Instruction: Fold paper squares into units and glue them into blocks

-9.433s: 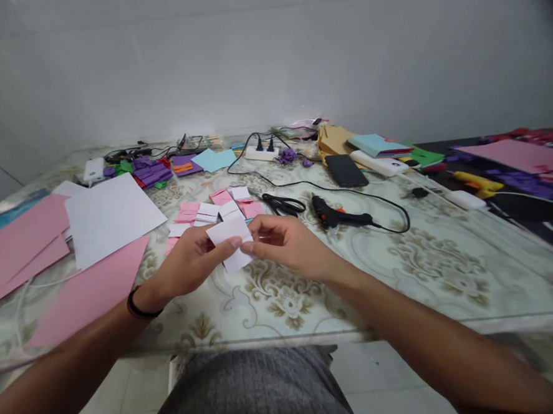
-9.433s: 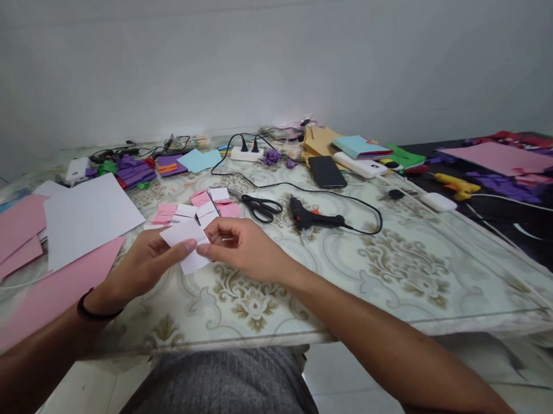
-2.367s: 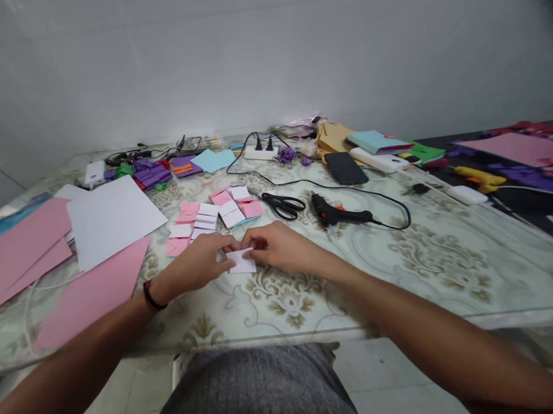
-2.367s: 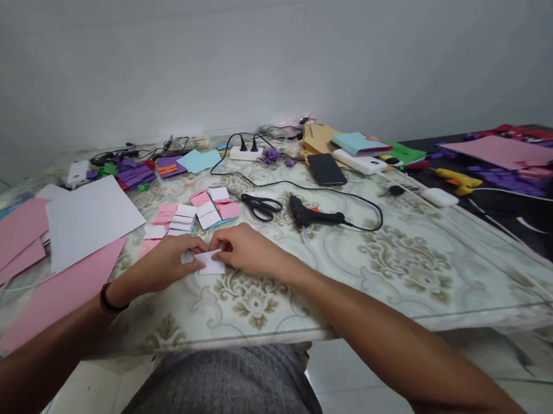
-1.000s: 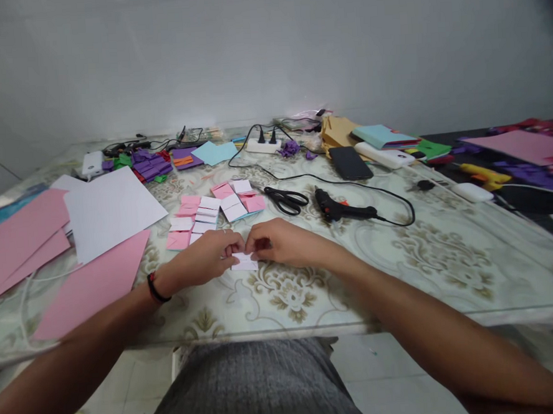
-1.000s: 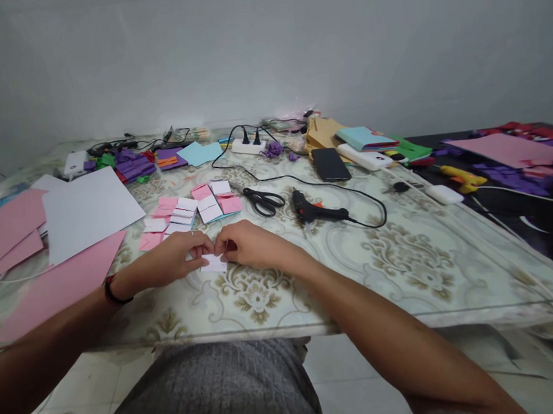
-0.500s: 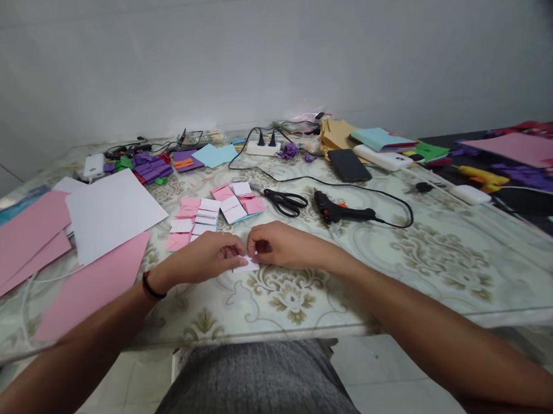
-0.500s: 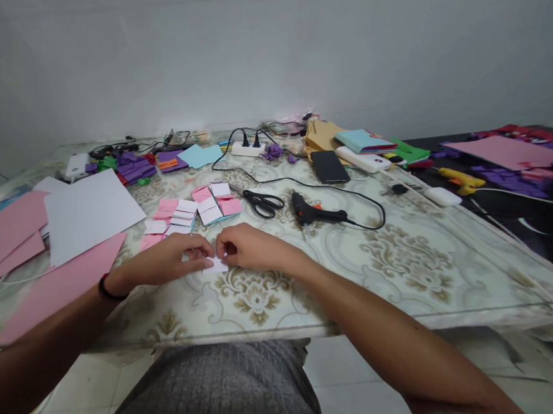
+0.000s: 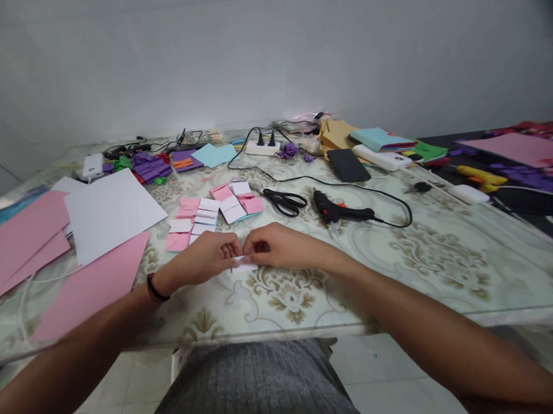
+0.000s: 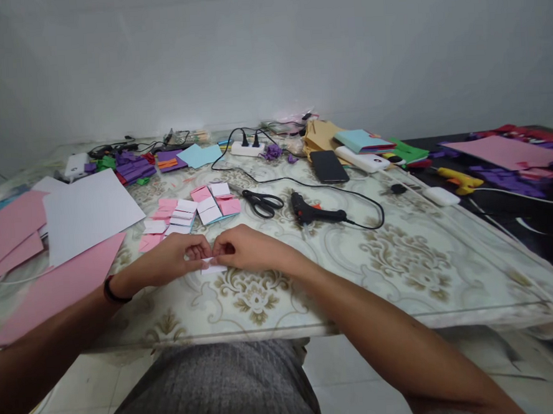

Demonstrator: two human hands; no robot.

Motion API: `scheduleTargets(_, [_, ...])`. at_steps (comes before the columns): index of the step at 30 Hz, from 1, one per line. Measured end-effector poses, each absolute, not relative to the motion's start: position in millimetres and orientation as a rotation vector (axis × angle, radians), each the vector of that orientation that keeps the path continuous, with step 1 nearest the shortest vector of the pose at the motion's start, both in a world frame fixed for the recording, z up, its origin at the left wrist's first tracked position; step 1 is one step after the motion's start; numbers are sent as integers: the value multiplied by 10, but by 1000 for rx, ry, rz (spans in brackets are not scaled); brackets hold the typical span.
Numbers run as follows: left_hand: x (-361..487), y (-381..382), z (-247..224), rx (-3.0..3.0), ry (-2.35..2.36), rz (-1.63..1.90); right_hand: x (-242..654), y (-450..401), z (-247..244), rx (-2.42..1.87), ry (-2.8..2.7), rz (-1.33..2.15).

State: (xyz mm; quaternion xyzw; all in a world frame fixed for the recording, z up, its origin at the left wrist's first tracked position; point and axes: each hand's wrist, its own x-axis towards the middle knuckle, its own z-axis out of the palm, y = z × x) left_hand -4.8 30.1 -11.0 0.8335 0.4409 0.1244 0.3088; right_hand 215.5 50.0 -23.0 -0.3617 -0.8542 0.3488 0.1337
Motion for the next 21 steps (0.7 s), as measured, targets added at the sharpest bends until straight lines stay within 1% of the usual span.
scheduleTargets(5, [-64, 337, -149, 2180, 1145, 346, 2155, 509, -257, -1036, -2424, 1068])
scheduleTargets(21, [-65, 366, -222, 2108, 1154, 404, 2200, 561, -227, -1057, -2416, 1083])
